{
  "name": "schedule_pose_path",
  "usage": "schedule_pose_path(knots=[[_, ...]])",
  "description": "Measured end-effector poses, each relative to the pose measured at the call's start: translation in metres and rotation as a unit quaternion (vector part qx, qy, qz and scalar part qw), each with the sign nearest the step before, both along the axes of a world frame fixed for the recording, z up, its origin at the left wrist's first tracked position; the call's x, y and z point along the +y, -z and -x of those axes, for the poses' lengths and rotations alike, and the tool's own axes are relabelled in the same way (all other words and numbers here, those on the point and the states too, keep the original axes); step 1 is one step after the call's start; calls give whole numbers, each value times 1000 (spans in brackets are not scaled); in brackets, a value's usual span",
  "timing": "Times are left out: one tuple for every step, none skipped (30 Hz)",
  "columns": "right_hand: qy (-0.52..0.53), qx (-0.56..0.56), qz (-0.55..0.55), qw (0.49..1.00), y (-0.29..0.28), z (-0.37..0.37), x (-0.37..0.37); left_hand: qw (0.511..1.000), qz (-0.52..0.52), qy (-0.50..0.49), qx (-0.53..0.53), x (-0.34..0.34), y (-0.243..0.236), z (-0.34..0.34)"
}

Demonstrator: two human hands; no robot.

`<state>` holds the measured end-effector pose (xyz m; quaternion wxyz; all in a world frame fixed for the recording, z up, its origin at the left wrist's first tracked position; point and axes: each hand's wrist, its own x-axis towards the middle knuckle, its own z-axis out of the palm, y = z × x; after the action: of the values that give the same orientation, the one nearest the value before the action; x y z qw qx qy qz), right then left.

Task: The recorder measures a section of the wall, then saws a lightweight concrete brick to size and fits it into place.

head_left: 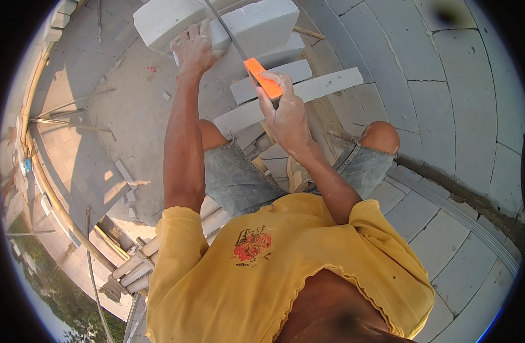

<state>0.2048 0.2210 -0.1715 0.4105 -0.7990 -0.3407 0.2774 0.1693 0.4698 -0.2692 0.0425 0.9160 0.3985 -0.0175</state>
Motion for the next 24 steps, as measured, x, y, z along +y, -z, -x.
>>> schedule_pose_path(knots=[[2,5,4,1000,4,11,-13,1000,18,-3,-10,1,3,5],[16,-36,-25,999,8,23,-40,1000,22,-3,-10,1,5,7],[18,-80,-65,995,15,26,-60,1000,14,-2,-1,13,7,8],[-8,-100,-92,991,18,36,-97,1000,8,-9,15,22,10,19],[-17,-123,-107,986,6,45,-122,1000,12,-10,16,21,8,18],[-19,-121,-104,987,9,45,-128,1000,8,-9,20,23,4,16],[-23,-100,-104,989,11,44,-131,1000,3,-9,24,22,0,17],[-13,-83,-102,991,7,46,-128,1000,5,1,25,13,1,19],[-5,-85,-78,993,9,35,-92,1000,-13,0,11,5,3,17],[4,-88,-53,995,9,16,-48,1000,-30,0,-5,-1,3,7],[6,-90,-56,994,7,4,-23,999,-33,2,-8,2,3,-1],[10,-66,-32,997,4,1,-7,1000,-14,0,-21,1,4,-2],[13,-39,-5,999,3,6,-2,999,7,-2,-32,0,8,3],[0,-120,-79,990,19,13,-32,999,6,-8,-32,6,8,5],[-12,-124,-97,987,25,26,-73,1000,-1,-14,-18,18,8,10],[-22,-123,-108,986,22,40,-114,1000,1,-17,0,20,9,19],[-25,-120,-101,987,14,47,-134,1000,8,-19,3,12,6,21],[0,-73,-120,990,12,49,-142,1000,16,-16,8,13,-1,16],[25,-24,-140,990,12,49,-145,1000,24,-13,15,13,-7,13],[-19,-106,-68,992,6,39,-115,1000,26,-4,17,3,-4,20],[-5,-110,-78,991,12,20,-66,1000,-1,0,-6,-8,2,16],[7,-115,-90,989,21,4,-30,999,-30,0,-31,-14,4,5],[8,-111,-90,990,25,6,-24,999,-30,1,-26,-11,7,9],[2,-109,-80,991,28,8,-21,999,-23,1,-35,-7,9,10]])
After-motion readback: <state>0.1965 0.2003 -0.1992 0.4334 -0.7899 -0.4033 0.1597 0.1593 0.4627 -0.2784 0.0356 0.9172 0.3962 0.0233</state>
